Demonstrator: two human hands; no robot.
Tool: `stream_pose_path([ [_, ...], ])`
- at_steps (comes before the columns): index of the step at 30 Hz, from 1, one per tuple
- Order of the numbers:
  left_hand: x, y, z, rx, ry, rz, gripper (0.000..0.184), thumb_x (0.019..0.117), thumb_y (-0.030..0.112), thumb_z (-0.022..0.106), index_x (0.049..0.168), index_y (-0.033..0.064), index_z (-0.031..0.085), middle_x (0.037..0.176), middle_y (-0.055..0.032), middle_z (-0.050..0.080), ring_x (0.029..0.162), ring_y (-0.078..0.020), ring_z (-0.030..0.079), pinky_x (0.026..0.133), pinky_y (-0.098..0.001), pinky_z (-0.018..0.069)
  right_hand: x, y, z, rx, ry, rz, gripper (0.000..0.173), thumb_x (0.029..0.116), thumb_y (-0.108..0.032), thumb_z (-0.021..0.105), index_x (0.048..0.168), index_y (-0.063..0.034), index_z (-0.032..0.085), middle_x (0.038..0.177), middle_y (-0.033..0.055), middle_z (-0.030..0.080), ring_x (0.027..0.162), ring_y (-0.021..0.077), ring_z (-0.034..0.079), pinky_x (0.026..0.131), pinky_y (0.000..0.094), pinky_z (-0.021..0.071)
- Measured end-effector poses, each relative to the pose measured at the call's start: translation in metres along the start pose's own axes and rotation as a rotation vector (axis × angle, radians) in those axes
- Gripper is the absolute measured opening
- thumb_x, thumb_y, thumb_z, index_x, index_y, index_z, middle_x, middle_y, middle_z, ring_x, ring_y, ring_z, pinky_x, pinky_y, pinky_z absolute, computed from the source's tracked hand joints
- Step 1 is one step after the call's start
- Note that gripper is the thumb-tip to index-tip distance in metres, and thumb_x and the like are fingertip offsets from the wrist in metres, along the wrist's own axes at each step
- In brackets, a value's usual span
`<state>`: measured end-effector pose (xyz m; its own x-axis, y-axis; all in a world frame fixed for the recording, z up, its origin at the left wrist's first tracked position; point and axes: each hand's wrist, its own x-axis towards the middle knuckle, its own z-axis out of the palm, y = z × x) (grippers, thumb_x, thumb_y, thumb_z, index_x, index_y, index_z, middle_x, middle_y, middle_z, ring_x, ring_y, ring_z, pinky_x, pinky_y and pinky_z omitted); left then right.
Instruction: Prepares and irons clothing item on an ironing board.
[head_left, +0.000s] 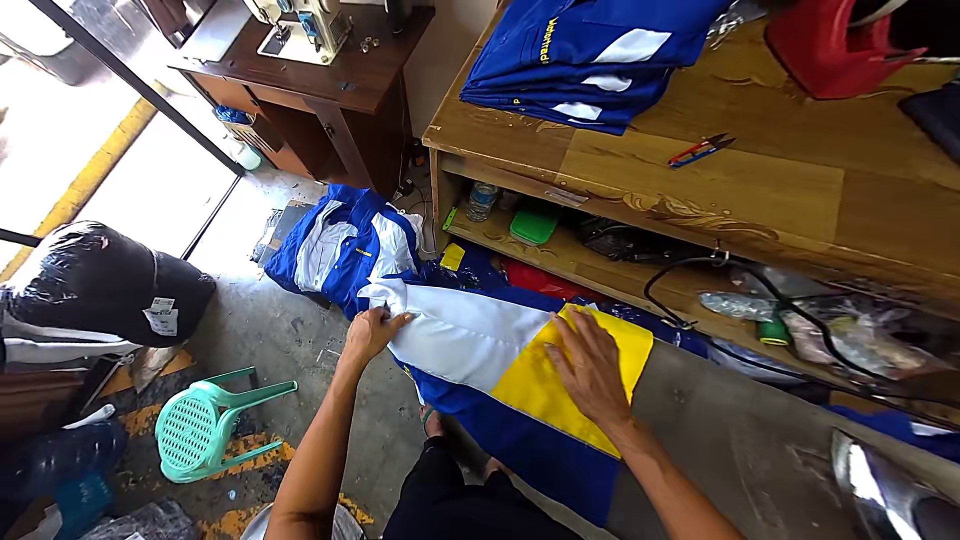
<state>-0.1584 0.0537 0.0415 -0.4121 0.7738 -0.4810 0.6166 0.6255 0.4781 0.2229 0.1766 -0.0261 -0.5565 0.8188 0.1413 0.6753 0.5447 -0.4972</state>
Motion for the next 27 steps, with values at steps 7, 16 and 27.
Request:
stream_pose_path([
  [7, 0.026, 0.011, 0.004, -0.391, -0.134, -0.011, 0.052, 0.0849, 0.041, 0.082, 0.109, -0.0022, 0.066, 0.097, -0.0145, 0.07, 0.086, -0.0204, 0.068, 0.086, -0.0428, 0.0563, -0.028, 0.03, 0.008, -0.123, 0.014, 0.057, 0.067, 0.1059, -0.055, 0.027, 0.151, -0.0118, 0.052, 0.16, 0.0223, 0.042, 0.151, 0.0446, 0.033, 0.121, 0.0661, 0.0212],
  [16, 0.025, 0.023, 0.018, -0.634, 0.025, 0.225, 0.025, 0.0849, 0.013, 0.078, 0.103, -0.003, 0.07, 0.092, -0.0098, 0.073, 0.085, -0.0123, 0.071, 0.084, -0.0339, 0.0595, -0.026, 0.027, 0.009, -0.12, 0.012, 0.078, 0.068, 0.1056, -0.057, 0.027, 0.152, -0.0134, 0.051, 0.161, 0.0205, 0.041, 0.151, 0.043, 0.032, 0.121, 0.0654, 0.0205],
  [27, 0.013, 0.024, 0.012, -0.991, -0.271, 0.118, 0.049, 0.0846, -0.009, 0.07, 0.129, -0.0042, 0.051, 0.107, -0.0121, 0.071, 0.095, -0.0179, 0.072, 0.088, -0.0372, 0.0605, -0.026, 0.032, 0.011, -0.125, 0.013, 0.068, 0.069, 0.1049, -0.059, 0.027, 0.151, -0.0136, 0.052, 0.16, 0.0187, 0.042, 0.151, 0.0421, 0.033, 0.12, 0.0661, 0.0209],
])
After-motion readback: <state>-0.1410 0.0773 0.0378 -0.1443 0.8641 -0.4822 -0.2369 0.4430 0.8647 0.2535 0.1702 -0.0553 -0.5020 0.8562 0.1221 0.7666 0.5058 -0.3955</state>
